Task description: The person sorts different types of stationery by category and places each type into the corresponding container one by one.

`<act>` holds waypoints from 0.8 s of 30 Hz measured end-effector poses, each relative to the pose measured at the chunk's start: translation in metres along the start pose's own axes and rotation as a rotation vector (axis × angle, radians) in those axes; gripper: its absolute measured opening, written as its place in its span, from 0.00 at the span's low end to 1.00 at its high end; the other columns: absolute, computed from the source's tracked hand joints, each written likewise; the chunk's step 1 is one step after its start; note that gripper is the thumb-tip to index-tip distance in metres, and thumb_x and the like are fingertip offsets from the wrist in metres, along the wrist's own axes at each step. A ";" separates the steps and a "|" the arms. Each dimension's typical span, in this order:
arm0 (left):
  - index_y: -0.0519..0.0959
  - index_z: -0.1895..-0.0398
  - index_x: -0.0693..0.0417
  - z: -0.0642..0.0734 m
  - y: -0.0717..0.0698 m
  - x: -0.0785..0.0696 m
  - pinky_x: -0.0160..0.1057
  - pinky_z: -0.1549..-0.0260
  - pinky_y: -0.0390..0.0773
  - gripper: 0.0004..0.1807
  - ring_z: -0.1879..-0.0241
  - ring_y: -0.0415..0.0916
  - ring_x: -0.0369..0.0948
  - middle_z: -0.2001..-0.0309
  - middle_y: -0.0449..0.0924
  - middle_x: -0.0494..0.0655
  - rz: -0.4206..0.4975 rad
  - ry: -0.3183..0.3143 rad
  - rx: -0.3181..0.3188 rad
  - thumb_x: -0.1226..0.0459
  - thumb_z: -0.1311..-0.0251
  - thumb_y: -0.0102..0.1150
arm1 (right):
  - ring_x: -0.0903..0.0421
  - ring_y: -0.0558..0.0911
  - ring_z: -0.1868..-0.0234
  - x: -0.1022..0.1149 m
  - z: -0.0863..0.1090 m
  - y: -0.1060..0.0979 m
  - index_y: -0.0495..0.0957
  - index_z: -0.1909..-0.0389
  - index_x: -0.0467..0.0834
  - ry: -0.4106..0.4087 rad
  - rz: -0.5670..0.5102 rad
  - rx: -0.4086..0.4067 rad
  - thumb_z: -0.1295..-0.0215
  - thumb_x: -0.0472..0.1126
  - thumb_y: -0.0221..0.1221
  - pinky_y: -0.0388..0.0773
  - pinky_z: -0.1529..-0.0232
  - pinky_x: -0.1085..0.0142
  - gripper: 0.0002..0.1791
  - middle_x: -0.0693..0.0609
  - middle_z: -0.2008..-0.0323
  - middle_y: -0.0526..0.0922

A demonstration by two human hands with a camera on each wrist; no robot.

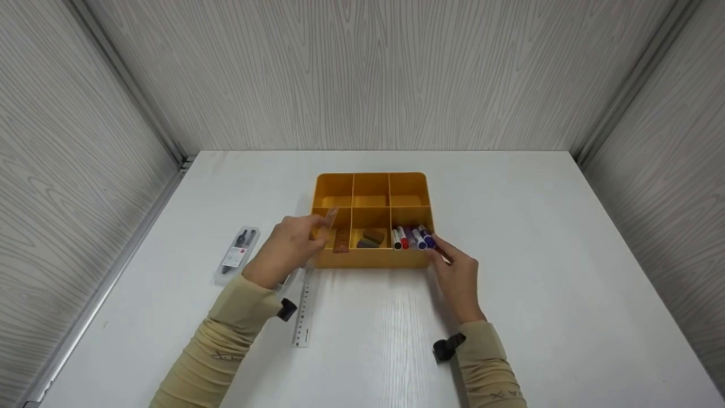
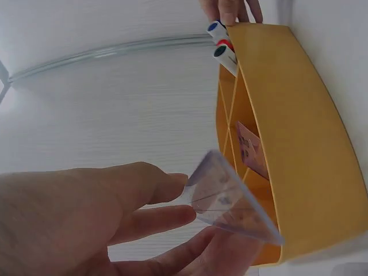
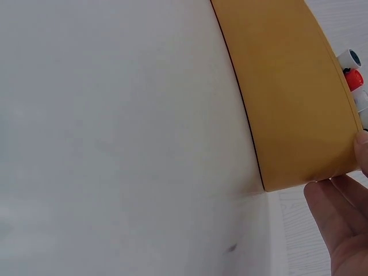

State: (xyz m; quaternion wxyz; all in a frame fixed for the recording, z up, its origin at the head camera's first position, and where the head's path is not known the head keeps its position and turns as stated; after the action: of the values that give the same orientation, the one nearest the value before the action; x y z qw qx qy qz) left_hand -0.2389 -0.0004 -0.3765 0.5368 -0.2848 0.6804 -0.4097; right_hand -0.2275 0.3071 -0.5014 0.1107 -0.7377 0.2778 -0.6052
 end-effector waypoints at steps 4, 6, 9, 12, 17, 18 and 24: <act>0.82 0.61 0.58 -0.012 0.002 0.001 0.41 0.68 0.79 0.06 0.66 0.82 0.45 0.63 0.86 0.52 -0.086 -0.036 0.059 0.64 0.35 0.61 | 0.51 0.84 0.46 0.000 0.001 0.001 0.75 0.36 0.50 0.023 -0.009 0.008 0.33 0.51 0.61 0.77 0.54 0.82 0.26 0.45 0.41 0.82; 0.82 0.62 0.59 -0.018 0.004 0.001 0.41 0.66 0.81 0.05 0.64 0.83 0.45 0.63 0.86 0.51 -0.117 -0.065 0.091 0.66 0.36 0.62 | 0.50 0.84 0.46 0.000 0.001 0.001 0.76 0.36 0.51 0.026 -0.013 0.007 0.33 0.51 0.61 0.77 0.54 0.82 0.26 0.45 0.41 0.82; 0.83 0.62 0.60 -0.027 0.006 0.000 0.43 0.61 0.84 0.04 0.60 0.84 0.48 0.62 0.86 0.51 -0.195 -0.069 0.105 0.68 0.37 0.61 | 0.50 0.85 0.47 0.000 0.001 0.000 0.77 0.37 0.50 0.002 -0.012 -0.014 0.34 0.50 0.61 0.77 0.56 0.82 0.25 0.45 0.43 0.83; 0.85 0.60 0.60 -0.033 0.010 -0.001 0.45 0.57 0.85 0.07 0.56 0.84 0.51 0.60 0.87 0.52 -0.255 -0.069 0.104 0.72 0.37 0.59 | 0.50 0.84 0.46 -0.001 0.000 0.000 0.77 0.37 0.49 -0.022 -0.002 -0.026 0.33 0.50 0.61 0.76 0.56 0.83 0.24 0.45 0.43 0.83; 0.85 0.55 0.56 -0.043 0.017 -0.003 0.45 0.57 0.85 0.10 0.53 0.84 0.48 0.55 0.87 0.50 -0.302 -0.140 0.159 0.71 0.33 0.56 | 0.48 0.83 0.43 -0.002 0.001 0.000 0.76 0.36 0.50 -0.021 0.008 -0.023 0.33 0.51 0.60 0.75 0.54 0.84 0.25 0.46 0.40 0.81; 0.85 0.54 0.55 -0.045 0.019 -0.003 0.45 0.57 0.85 0.10 0.52 0.84 0.47 0.54 0.86 0.49 -0.308 -0.165 0.180 0.70 0.33 0.57 | 0.49 0.83 0.44 -0.002 0.001 0.000 0.76 0.36 0.50 -0.020 0.006 -0.024 0.33 0.50 0.61 0.75 0.54 0.83 0.25 0.46 0.41 0.81; 0.84 0.50 0.48 -0.055 0.029 -0.003 0.44 0.57 0.85 0.12 0.51 0.83 0.46 0.49 0.85 0.45 -0.379 -0.273 0.237 0.65 0.35 0.61 | 0.61 0.85 0.51 0.000 0.001 0.000 0.77 0.38 0.48 -0.037 0.020 -0.041 0.33 0.48 0.62 0.76 0.57 0.83 0.23 0.46 0.43 0.83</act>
State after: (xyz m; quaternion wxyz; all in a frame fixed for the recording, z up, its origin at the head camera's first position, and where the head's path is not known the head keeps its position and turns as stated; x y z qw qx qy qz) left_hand -0.2892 0.0302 -0.3950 0.5671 -0.3949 0.4833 -0.5374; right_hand -0.2263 0.3064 -0.5019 0.1067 -0.7482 0.2952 -0.5845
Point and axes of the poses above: each hand's wrist, its own z-axis away from the middle knuckle, its own y-axis out of the palm, x = y × z, the point moved 2 cm from there along -z, towards the middle knuckle
